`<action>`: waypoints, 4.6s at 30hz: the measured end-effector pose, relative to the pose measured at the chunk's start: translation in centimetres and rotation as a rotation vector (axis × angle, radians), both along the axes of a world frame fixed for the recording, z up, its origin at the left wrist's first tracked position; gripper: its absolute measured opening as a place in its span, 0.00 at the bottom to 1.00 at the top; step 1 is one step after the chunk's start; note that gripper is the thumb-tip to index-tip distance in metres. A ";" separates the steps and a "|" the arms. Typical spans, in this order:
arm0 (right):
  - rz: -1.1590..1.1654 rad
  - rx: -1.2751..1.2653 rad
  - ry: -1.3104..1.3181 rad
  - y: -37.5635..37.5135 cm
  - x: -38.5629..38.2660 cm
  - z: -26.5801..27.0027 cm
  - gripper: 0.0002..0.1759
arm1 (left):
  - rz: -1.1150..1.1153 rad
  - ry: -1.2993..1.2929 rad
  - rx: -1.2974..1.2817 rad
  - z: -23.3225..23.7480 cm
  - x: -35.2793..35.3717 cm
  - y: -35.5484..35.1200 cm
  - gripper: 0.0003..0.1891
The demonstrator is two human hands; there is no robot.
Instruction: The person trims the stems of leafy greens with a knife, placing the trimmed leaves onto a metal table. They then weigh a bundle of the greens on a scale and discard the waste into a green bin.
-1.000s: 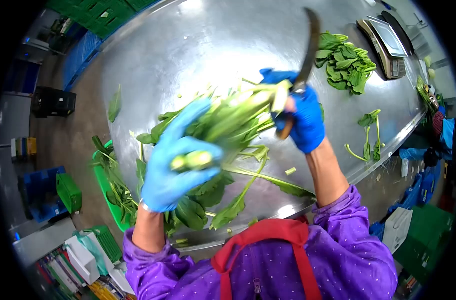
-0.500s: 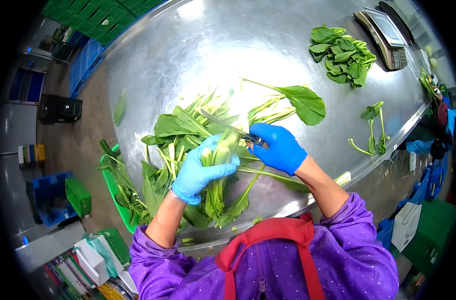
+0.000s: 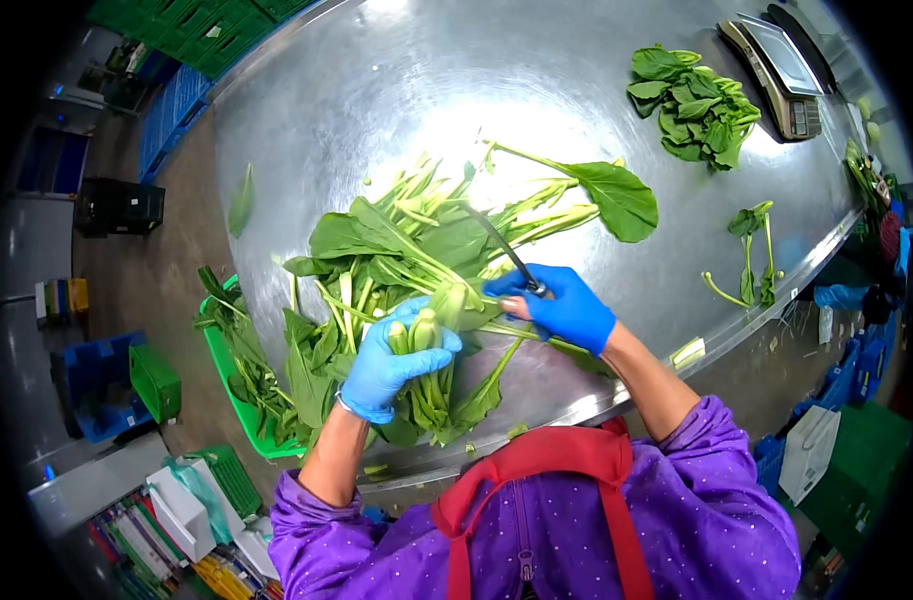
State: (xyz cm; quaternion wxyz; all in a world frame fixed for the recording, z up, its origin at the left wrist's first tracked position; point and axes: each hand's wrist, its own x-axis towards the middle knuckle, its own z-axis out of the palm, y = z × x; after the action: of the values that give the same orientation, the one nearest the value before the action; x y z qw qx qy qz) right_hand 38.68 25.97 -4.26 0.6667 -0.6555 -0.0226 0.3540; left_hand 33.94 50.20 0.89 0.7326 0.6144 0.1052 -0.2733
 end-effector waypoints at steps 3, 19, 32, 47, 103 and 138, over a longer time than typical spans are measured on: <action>-0.008 0.139 0.086 2.0 0.7 2.9 0.21 | -0.026 -0.005 0.002 0.4 0.3 -0.7 0.29; -0.140 0.114 -0.003 5.1 2.6 3.5 0.15 | 0.095 -0.194 0.136 -1.3 4.5 -1.5 0.20; -0.196 -0.753 -0.645 -8.9 6.4 -8.1 0.25 | 0.251 -0.079 0.125 1.3 1.3 3.6 0.17; 0.201 -0.154 -0.574 -7.9 7.2 5.6 0.21 | -0.643 -1.075 0.720 2.4 7.8 -8.5 0.16; -0.218 0.207 -0.243 0.9 6.6 8.7 0.16 | 0.167 -0.308 0.028 4.2 8.0 -5.9 0.22; 0.395 -0.829 -0.803 5.0 16.2 -6.7 0.14 | 0.281 0.048 -0.113 0.9 -1.1 6.2 0.26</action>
State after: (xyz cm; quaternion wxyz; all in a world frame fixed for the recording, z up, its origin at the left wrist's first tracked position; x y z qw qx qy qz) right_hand 54.85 30.95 -10.93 0.2173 -0.9261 -0.2536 0.1754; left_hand 32.81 56.43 1.83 0.7945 0.5446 0.1919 -0.1881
